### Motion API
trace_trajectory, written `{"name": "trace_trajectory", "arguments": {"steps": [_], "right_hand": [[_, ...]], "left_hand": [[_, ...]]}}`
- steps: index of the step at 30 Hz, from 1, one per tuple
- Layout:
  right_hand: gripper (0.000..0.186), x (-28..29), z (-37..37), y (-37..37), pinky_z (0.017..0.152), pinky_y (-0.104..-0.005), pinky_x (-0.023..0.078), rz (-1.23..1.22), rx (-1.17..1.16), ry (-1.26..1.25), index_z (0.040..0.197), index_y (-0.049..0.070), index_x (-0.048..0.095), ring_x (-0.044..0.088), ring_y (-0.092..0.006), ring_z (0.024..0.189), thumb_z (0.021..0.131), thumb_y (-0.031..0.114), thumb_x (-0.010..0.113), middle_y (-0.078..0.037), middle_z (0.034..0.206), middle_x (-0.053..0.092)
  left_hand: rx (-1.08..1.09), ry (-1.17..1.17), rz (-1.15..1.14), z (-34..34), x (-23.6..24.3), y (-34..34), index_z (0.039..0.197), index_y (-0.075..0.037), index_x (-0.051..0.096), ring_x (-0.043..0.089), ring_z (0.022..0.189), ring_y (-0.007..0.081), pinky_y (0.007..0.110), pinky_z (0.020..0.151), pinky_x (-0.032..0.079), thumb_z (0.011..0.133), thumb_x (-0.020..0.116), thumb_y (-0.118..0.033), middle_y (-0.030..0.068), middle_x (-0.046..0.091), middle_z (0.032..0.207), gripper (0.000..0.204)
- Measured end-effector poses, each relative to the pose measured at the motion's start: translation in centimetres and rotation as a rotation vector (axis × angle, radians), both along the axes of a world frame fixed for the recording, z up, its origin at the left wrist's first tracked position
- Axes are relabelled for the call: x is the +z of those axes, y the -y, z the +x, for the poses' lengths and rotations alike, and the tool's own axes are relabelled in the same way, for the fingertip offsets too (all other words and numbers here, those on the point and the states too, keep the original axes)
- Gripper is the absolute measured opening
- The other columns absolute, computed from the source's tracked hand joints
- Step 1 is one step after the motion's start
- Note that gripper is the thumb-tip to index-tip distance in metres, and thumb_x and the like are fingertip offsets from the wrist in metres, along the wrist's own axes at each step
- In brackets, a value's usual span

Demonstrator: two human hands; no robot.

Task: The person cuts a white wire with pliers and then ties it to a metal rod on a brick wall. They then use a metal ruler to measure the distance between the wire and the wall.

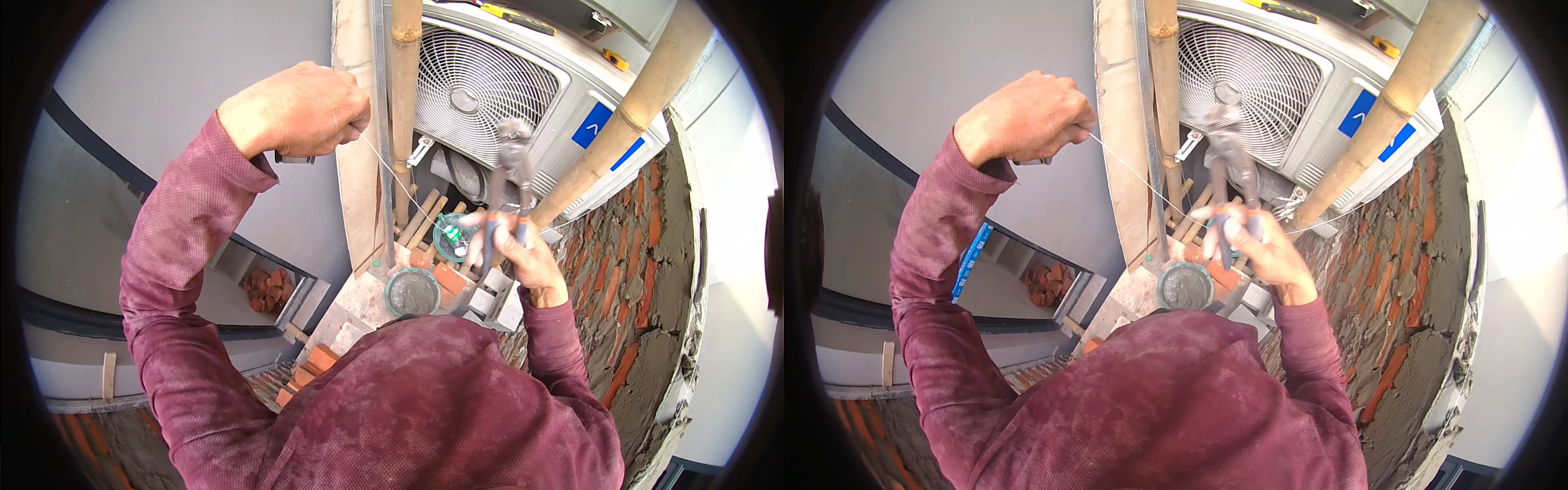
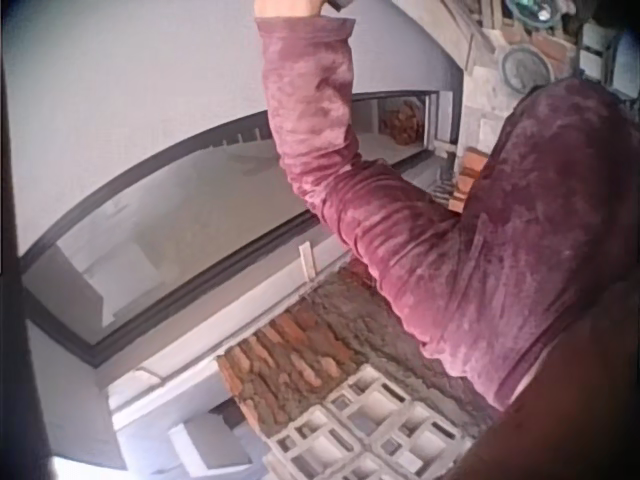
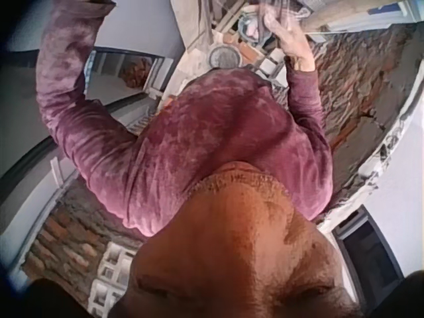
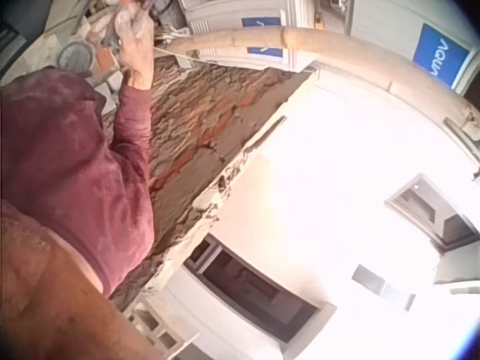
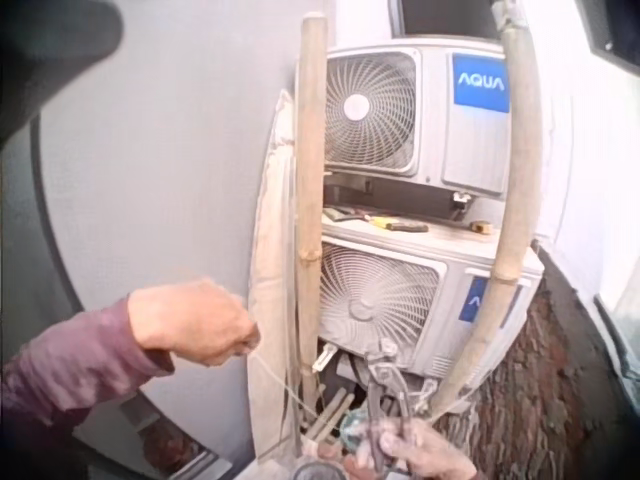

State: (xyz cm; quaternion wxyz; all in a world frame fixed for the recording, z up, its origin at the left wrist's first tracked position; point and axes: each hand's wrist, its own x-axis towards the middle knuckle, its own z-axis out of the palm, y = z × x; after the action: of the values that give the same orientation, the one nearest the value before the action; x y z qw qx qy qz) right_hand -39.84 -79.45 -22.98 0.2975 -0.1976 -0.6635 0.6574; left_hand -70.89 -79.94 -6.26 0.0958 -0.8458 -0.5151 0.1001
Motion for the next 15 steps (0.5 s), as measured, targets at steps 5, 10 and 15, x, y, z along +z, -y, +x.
{"name": "trace_trajectory", "arguments": {"steps": [5,10,15], "right_hand": [[0.049,-2.1,-2.5,2.7,0.065,-0.0264,0.056,-0.172,0.19,0.153,0.131,-0.003,0.055,0.064,-0.0149,0.084,0.101,0.036,0.053,-0.008,0.102,0.067],[0.051,-3.3,-3.8,3.0,0.073,-0.029,0.059,-0.192,0.178,0.174,0.136,0.0,0.051,0.063,-0.0164,0.097,0.101,0.037,0.054,-0.008,0.11,0.064],[0.05,-3.7,-3.4,2.8,0.08,-0.0326,0.059,-0.177,0.179,0.167,0.138,0.0,0.05,0.063,-0.0192,0.102,0.101,0.033,0.055,-0.011,0.115,0.064]], "left_hand": [[-0.12,-0.069,0.062,1.4,0.1,0.9,0.076,-0.003,0.069,0.067,0.071,0.0353,0.043,0.065,0.054,0.08,0.067,-0.008,0.0164,0.067,0.07,0.007],[-0.216,-0.068,0.071,2.1,0.0,1.9,0.077,-0.004,0.07,0.068,0.072,0.0346,0.042,0.066,0.054,0.08,0.069,-0.01,0.0158,0.067,0.071,0.007],[-0.218,-0.087,0.032,2.8,0.0,2.1,0.078,-0.004,0.071,0.069,0.073,0.0336,0.042,0.067,0.055,0.081,0.07,-0.012,0.0146,0.068,0.071,0.009]]}}
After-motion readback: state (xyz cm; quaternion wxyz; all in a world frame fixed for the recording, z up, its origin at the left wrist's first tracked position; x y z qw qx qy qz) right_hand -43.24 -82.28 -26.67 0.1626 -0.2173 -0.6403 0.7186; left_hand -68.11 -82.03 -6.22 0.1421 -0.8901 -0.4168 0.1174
